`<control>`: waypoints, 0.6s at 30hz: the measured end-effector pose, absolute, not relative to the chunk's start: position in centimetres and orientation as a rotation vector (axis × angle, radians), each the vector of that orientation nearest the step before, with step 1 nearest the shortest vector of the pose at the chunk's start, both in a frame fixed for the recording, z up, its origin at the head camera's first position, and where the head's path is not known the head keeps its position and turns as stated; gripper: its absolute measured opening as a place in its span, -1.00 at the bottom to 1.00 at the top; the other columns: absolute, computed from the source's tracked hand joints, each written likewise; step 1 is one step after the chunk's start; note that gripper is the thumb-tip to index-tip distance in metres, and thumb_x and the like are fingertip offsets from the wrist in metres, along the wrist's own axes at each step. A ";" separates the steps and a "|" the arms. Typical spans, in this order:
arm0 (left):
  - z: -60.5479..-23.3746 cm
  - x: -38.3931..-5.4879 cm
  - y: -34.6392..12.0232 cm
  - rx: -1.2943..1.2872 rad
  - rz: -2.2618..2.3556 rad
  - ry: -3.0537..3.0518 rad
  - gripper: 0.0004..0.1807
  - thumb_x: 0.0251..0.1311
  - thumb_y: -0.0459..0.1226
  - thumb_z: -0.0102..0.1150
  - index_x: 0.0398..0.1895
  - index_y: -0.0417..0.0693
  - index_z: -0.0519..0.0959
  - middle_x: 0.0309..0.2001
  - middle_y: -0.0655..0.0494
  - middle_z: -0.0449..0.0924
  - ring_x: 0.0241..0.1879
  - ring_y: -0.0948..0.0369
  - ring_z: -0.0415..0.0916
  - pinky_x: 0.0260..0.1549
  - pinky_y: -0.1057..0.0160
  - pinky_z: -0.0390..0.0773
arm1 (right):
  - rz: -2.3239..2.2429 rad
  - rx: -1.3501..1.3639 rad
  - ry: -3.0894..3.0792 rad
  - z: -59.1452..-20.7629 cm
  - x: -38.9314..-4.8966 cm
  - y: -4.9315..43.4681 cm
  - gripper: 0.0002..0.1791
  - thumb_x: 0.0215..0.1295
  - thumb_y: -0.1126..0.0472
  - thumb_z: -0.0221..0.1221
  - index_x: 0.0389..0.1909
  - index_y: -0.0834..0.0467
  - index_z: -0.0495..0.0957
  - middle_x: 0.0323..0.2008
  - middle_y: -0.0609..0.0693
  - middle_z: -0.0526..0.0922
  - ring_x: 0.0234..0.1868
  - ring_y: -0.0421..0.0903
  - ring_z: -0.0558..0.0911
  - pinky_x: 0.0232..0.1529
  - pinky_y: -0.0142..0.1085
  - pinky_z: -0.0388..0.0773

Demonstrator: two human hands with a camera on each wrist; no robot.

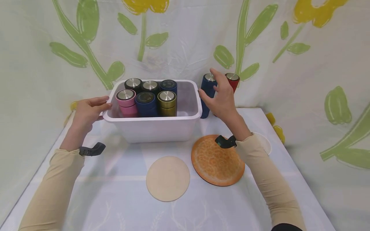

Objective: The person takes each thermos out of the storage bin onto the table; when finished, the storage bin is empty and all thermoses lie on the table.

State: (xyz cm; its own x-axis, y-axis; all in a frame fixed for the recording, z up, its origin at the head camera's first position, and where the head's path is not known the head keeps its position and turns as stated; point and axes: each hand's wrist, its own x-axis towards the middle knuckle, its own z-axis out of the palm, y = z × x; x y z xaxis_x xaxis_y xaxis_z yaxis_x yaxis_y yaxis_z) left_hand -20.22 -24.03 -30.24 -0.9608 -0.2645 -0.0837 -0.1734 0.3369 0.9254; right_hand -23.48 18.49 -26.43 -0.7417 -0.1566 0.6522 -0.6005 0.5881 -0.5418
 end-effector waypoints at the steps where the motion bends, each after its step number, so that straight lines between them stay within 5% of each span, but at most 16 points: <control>1: -30.2 -20.2 -24.1 0.412 -1.716 -2.500 -0.45 0.39 -0.15 0.20 0.42 0.01 0.42 0.31 -0.08 0.45 0.14 0.07 0.45 -0.26 0.43 0.61 | 1.066 0.612 -2.259 -26.6 -23.3 18.2 -0.21 0.21 0.19 0.38 0.45 0.18 0.31 0.32 0.12 0.43 0.28 0.04 0.49 0.11 0.05 0.54; 18: -30.2 -20.1 -24.0 0.422 -1.725 -2.496 -0.44 0.39 -0.14 0.20 0.43 0.01 0.41 0.32 -0.08 0.45 0.15 0.06 0.44 -0.26 0.43 0.61 | 1.205 0.697 -2.250 -29.0 -21.8 13.5 -0.17 0.18 0.18 0.43 0.45 0.21 0.30 0.33 0.13 0.43 0.29 0.01 0.48 0.07 -0.02 0.58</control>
